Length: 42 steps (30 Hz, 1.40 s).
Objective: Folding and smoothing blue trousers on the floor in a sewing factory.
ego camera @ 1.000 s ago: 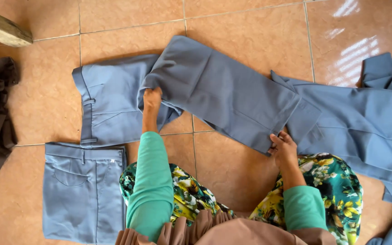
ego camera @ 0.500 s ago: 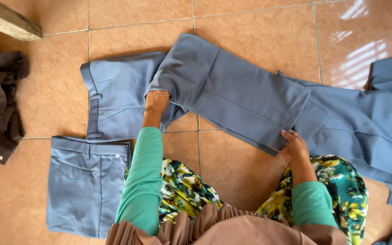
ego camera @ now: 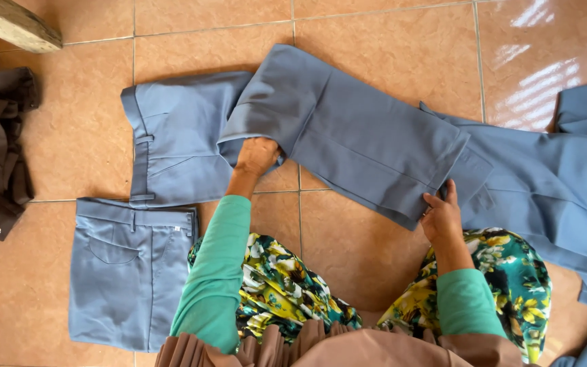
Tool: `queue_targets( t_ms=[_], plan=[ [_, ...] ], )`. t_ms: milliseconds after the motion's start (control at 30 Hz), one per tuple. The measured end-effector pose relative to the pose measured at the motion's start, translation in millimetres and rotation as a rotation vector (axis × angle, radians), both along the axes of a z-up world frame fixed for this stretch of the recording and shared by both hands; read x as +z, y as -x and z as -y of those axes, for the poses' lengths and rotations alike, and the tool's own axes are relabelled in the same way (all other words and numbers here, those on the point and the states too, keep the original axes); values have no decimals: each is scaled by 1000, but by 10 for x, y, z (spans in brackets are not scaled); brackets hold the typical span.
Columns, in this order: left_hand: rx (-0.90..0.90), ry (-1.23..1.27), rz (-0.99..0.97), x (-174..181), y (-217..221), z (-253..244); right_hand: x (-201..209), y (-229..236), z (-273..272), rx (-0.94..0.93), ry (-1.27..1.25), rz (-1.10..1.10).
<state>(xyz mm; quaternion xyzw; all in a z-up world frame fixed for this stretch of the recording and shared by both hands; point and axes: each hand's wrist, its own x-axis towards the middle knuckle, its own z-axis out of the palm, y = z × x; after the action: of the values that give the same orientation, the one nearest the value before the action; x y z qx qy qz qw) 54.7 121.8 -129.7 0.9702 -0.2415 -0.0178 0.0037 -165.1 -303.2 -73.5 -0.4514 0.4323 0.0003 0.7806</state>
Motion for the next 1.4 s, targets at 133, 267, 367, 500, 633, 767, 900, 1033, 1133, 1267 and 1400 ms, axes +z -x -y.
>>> queue_targets(
  t_ms=[133,267,367,500,633,767,900,1033,1133,1267,1400],
  plan=[
    [-43,334,282,1156,339,95,-166,83,120,9,32,10],
    [-106,226,294,714,593,-242,-308,125,203,63,56,-52],
    [-2,155,65,516,791,-317,-440,133,205,69,73,-90],
    [531,528,-363,416,894,-85,-312,103,56,-9,183,-137],
    [709,611,-161,168,679,-45,36,58,-81,-35,215,-126],
    [853,740,-84,320,647,-107,-82,117,-113,6,282,-119],
    [940,688,-121,-31,662,-290,-673,174,55,187,656,-362],
    [979,798,-79,-159,671,-178,-460,99,11,222,766,-420],
    [1075,942,-76,-359,617,-176,-434,-32,23,221,813,-354],
    [1137,1184,-113,-323,704,-147,-628,-171,79,330,858,-533],
    [1234,1443,-216,-228,1042,-42,-321,-236,132,289,934,-443]
  ],
)
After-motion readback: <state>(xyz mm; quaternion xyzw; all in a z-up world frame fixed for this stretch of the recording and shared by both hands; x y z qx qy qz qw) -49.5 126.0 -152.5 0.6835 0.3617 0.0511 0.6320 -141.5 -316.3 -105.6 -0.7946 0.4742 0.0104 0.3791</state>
